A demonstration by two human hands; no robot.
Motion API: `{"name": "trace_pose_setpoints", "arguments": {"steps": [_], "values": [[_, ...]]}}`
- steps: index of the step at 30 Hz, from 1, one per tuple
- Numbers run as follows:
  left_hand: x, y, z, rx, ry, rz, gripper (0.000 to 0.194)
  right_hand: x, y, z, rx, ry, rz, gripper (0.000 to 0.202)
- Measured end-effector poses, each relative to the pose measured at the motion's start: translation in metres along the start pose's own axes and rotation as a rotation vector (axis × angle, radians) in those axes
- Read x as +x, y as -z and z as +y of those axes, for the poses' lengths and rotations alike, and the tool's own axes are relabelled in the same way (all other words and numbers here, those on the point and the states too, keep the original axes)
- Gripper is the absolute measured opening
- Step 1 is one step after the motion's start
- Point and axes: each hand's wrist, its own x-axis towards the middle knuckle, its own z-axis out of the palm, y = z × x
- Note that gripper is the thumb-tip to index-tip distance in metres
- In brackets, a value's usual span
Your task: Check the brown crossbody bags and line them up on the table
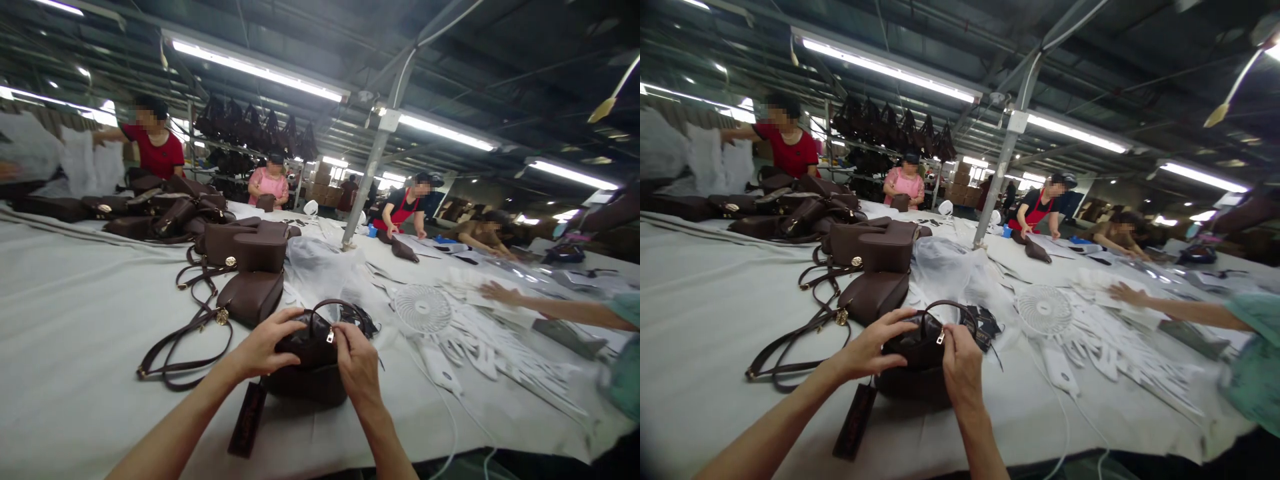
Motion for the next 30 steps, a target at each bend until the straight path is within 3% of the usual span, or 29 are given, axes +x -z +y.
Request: {"name": "trace_pose_setpoints", "arguments": {"steps": [3,5,10,13,15,17,21,24,27,30], "values": [[-0.003,-0.016,0.005,0.071,-0.029,0.048,0.027,0.007,0.000,0.007,0.123,-0.130,-0.035,0.027],[-0.007,-0.027,0.016,0.164,-0.071,0.103,0.018,0.009,0.003,0.006,0.160,-0.138,-0.083,0.026],[-0.013,-0.042,0.039,0.215,-0.102,0.174,0.020,0.007,0.006,-0.005,0.116,-0.111,-0.088,0.018],[-0.010,-0.038,0.044,0.188,0.014,0.141,0.018,0.008,0.005,-0.008,0.036,-0.095,-0.087,0.015],[-0.007,-0.034,0.046,0.183,0.101,0.133,0.047,0.013,0.007,-0.010,-0.028,-0.069,-0.122,0.013],[-0.005,-0.030,0.047,0.185,0.127,0.101,0.060,0.019,0.010,-0.011,-0.085,-0.026,-0.192,0.017],[-0.004,-0.027,0.047,0.186,0.097,0.030,0.034,0.030,0.019,-0.015,-0.247,0.092,-0.348,0.025],[-0.005,-0.026,0.044,0.169,0.106,0.034,0.027,0.030,0.022,-0.018,-0.237,0.179,-0.445,0.026],[-0.005,-0.022,0.041,0.119,0.100,0.028,0.030,0.028,0.022,-0.019,-0.156,0.164,-0.443,0.022],[-0.001,-0.017,0.041,0.024,0.072,0.093,0.042,0.027,0.023,-0.017,-0.128,0.080,-0.391,0.016]]}}
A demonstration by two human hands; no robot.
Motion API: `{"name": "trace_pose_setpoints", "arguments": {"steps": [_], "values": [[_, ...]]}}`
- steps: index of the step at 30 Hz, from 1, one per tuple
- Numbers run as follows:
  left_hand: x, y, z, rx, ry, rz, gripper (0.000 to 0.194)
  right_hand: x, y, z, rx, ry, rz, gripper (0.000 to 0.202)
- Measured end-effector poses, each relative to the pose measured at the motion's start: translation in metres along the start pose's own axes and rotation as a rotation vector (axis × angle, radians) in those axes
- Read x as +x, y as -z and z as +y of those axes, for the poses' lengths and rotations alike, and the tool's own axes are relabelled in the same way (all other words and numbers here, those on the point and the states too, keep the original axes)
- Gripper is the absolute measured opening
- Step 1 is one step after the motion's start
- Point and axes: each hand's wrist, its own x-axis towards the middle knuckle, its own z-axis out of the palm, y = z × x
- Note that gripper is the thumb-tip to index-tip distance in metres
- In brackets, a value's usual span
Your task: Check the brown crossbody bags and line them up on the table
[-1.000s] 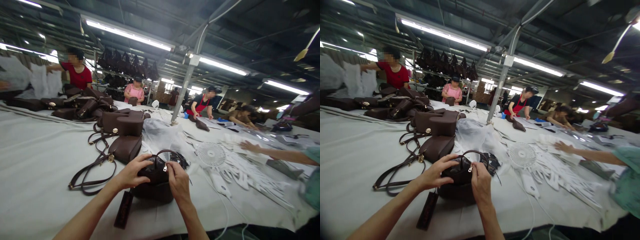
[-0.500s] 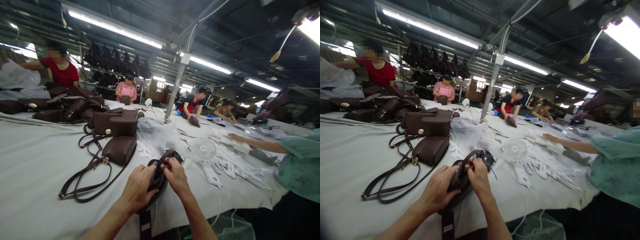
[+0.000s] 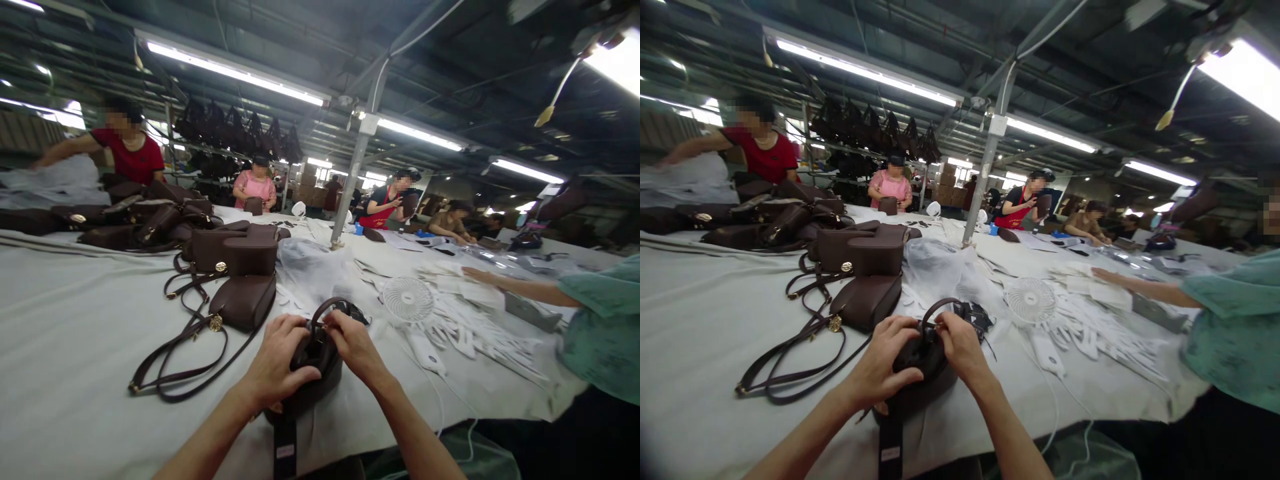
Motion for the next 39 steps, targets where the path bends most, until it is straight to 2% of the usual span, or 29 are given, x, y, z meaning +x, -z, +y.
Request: {"name": "trace_pose_setpoints", "arguments": {"steps": [2,5,8,12,16,20,23,26,29,31,33,37,39], "values": [[0.006,0.002,0.002,-0.069,0.026,0.031,0.046,0.000,0.002,0.002,0.022,-0.004,0.007,0.017],[0.016,0.002,0.006,-0.123,0.080,-0.030,0.042,0.000,0.005,0.005,0.031,0.008,0.020,0.018],[0.026,-0.001,0.011,-0.103,0.169,-0.079,0.028,-0.001,0.005,0.009,0.057,-0.077,0.025,0.020],[0.035,-0.007,0.020,-0.067,0.270,-0.082,0.016,0.000,0.003,0.012,0.172,-0.170,0.021,0.025],[0.035,-0.003,0.025,-0.039,0.229,-0.050,0.008,0.003,0.004,0.015,0.235,-0.193,0.021,0.015],[0.024,0.013,0.024,-0.200,0.104,-0.145,0.013,0.005,0.004,0.018,0.378,-0.263,0.057,0.012],[0.016,0.014,0.024,-0.216,0.093,-0.181,0.015,0.004,0.001,0.016,0.493,-0.323,0.040,0.013],[0.010,0.006,0.026,-0.137,0.145,-0.115,0.015,0.002,0.001,0.011,0.350,-0.218,0.026,0.003],[0.005,-0.002,0.028,-0.038,0.156,-0.061,0.016,0.001,0.004,0.004,0.105,0.045,-0.046,0.013],[0.000,-0.005,0.030,0.063,0.116,-0.024,0.017,0.002,0.005,0.001,-0.015,0.147,-0.106,0.017],[-0.003,-0.009,0.033,0.186,0.057,0.074,0.021,0.005,0.005,-0.002,-0.116,0.146,-0.145,0.017],[-0.006,-0.016,0.031,0.351,-0.067,0.364,0.027,0.008,0.005,-0.005,-0.221,0.067,-0.140,0.017],[-0.005,-0.015,0.026,0.351,-0.116,0.384,0.029,0.007,0.006,-0.005,-0.193,0.044,-0.113,0.017]]}}
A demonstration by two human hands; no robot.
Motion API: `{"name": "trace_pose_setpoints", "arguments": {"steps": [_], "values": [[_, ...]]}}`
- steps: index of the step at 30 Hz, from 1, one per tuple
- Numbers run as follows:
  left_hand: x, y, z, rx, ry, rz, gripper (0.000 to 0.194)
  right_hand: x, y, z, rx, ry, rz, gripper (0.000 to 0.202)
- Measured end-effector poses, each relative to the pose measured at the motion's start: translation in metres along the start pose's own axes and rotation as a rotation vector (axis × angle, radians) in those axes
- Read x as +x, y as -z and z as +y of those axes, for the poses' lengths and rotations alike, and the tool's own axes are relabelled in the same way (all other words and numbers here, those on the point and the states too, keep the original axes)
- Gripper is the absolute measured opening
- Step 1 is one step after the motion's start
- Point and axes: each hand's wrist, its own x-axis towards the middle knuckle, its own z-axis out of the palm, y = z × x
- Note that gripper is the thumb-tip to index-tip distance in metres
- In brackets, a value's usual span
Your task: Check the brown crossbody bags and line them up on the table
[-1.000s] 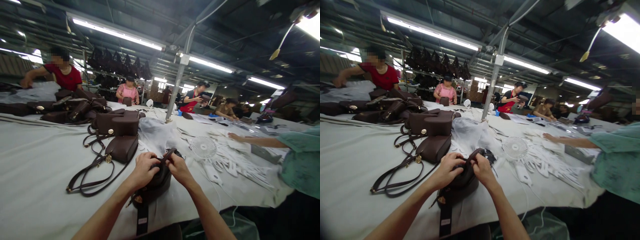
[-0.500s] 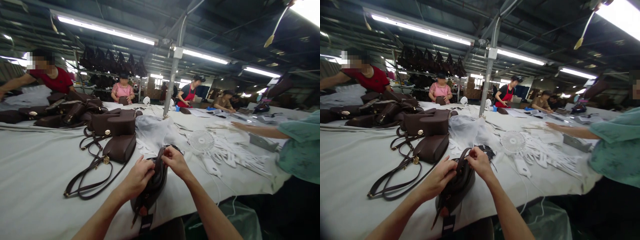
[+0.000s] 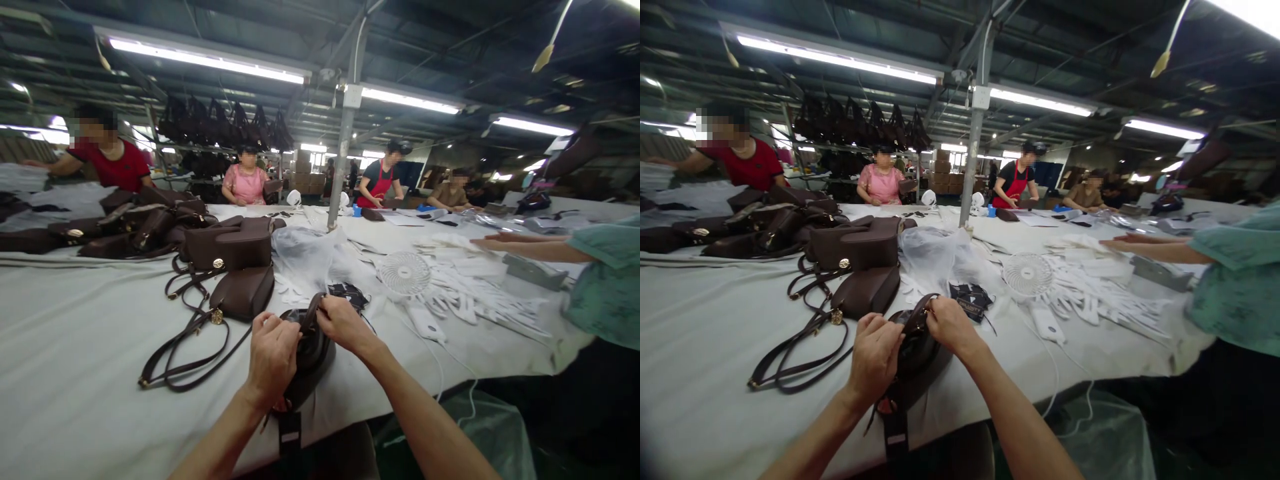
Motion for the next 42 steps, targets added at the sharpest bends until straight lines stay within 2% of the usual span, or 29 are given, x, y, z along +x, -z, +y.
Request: {"name": "trace_pose_setpoints", "arguments": {"steps": [4,7,9,11,13,15,17,20,24,28,30,32,34,36,38,42], "values": [[0.004,0.007,-0.006,0.003,0.029,-0.050,0.016,-0.006,0.003,0.002,0.160,-0.041,0.129,0.011],[0.001,0.011,0.010,-0.022,0.021,-0.022,0.024,-0.007,0.003,0.000,0.248,-0.076,0.242,0.007],[-0.004,0.008,0.028,-0.130,-0.035,-0.091,0.026,-0.006,0.003,-0.002,0.297,-0.109,0.261,0.005],[-0.006,0.000,0.043,-0.159,-0.006,-0.140,0.027,-0.007,0.005,-0.005,0.387,-0.152,0.257,0.003],[-0.002,-0.009,0.050,-0.058,0.120,-0.145,0.025,-0.010,0.008,-0.009,0.487,-0.182,0.238,0.007],[0.007,-0.013,0.049,0.081,0.240,-0.201,0.020,-0.017,0.011,-0.014,0.526,-0.182,0.220,0.012],[0.017,-0.012,0.043,0.164,0.286,-0.329,0.013,-0.026,0.013,-0.020,0.486,-0.165,0.215,0.013],[0.025,-0.006,0.038,0.162,0.237,-0.448,0.013,-0.041,0.012,-0.025,0.382,-0.142,0.234,0.015],[0.023,-0.005,0.046,0.101,0.181,-0.479,0.008,-0.060,0.007,-0.021,0.389,-0.115,0.187,0.017],[0.021,-0.011,0.050,0.066,0.126,-0.484,0.014,-0.075,0.009,0.000,0.506,-0.053,0.081,0.020],[0.020,-0.009,0.045,0.073,0.038,-0.473,0.015,-0.078,0.012,0.012,0.426,0.001,0.123,0.021],[0.020,-0.005,0.037,0.090,-0.073,-0.465,0.014,-0.077,0.014,0.018,0.202,0.083,0.150,0.020],[0.021,0.000,0.028,0.101,-0.177,-0.455,0.014,-0.074,0.014,0.014,-0.074,0.132,0.061,0.018],[0.020,0.004,0.022,0.106,-0.214,-0.439,0.013,-0.068,0.012,-0.001,-0.299,0.094,-0.083,0.014],[0.017,0.007,0.019,0.128,-0.153,-0.413,0.010,-0.061,0.008,-0.022,-0.428,0.022,-0.170,0.013],[0.004,0.013,0.016,0.231,0.081,-0.360,0.011,-0.046,-0.002,-0.059,-0.482,-0.030,-0.231,0.017]]}}
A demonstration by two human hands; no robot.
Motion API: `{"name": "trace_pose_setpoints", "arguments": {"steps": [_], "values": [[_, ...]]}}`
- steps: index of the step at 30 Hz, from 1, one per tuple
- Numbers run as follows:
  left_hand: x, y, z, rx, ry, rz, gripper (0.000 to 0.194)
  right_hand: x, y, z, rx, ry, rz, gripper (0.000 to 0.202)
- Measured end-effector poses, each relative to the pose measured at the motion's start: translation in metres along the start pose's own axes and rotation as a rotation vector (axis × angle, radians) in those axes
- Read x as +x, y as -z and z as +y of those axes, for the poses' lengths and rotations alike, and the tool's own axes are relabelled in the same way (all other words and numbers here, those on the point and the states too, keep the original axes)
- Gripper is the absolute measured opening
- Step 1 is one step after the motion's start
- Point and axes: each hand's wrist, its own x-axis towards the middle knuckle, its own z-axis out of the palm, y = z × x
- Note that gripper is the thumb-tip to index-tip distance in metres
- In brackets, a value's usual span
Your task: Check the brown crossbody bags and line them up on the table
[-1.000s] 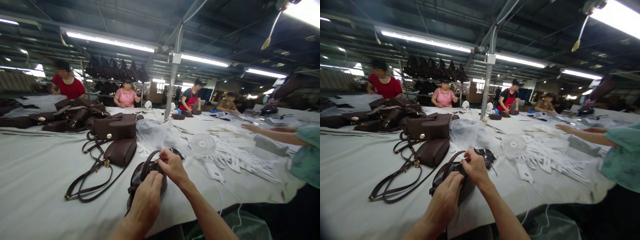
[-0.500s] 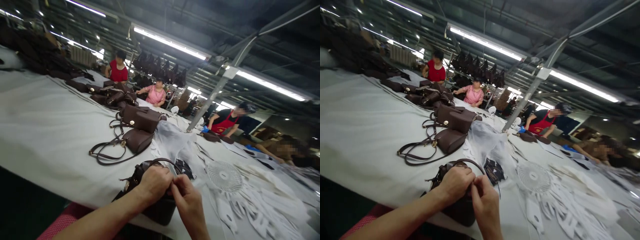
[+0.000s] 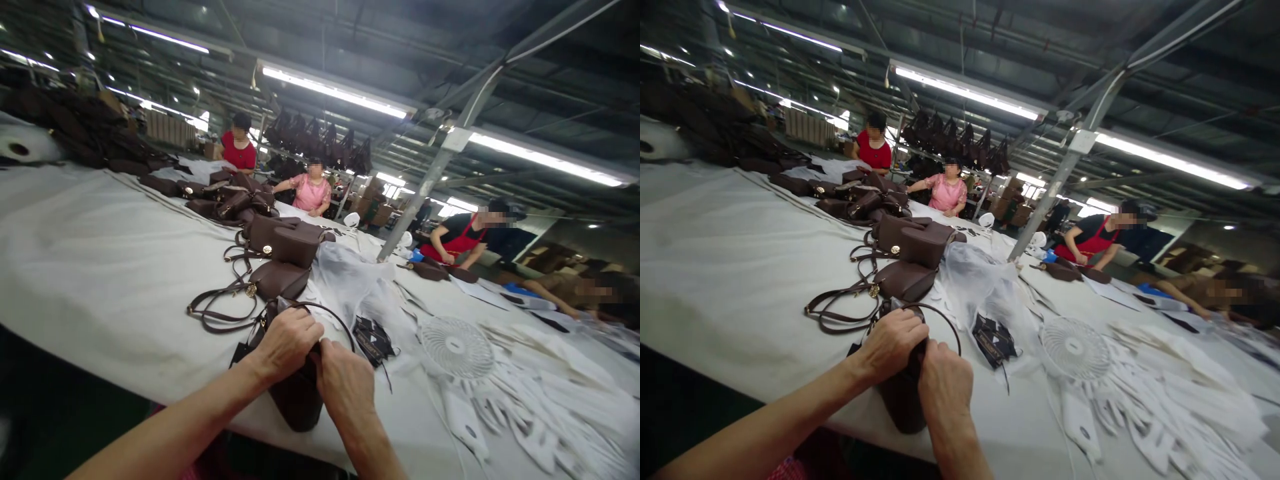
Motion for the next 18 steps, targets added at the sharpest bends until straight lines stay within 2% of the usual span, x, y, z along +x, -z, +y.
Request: {"name": "trace_pose_setpoints", "arguments": {"steps": [4,8,13,18], "values": [[-0.007,0.006,-0.009,0.061,0.275,0.040,0.017,0.016,0.009,-0.022,-0.002,0.034,-0.035,0.018],[-0.004,0.020,-0.023,0.031,0.490,0.031,0.010,0.028,0.020,-0.037,-0.011,0.083,-0.051,0.018],[-0.005,0.029,-0.033,-0.080,0.598,-0.028,0.006,0.027,0.030,-0.048,-0.068,0.122,-0.062,0.026],[-0.009,0.029,-0.040,-0.075,0.640,-0.013,0.008,0.013,0.027,-0.041,-0.097,0.109,-0.087,0.030]]}}
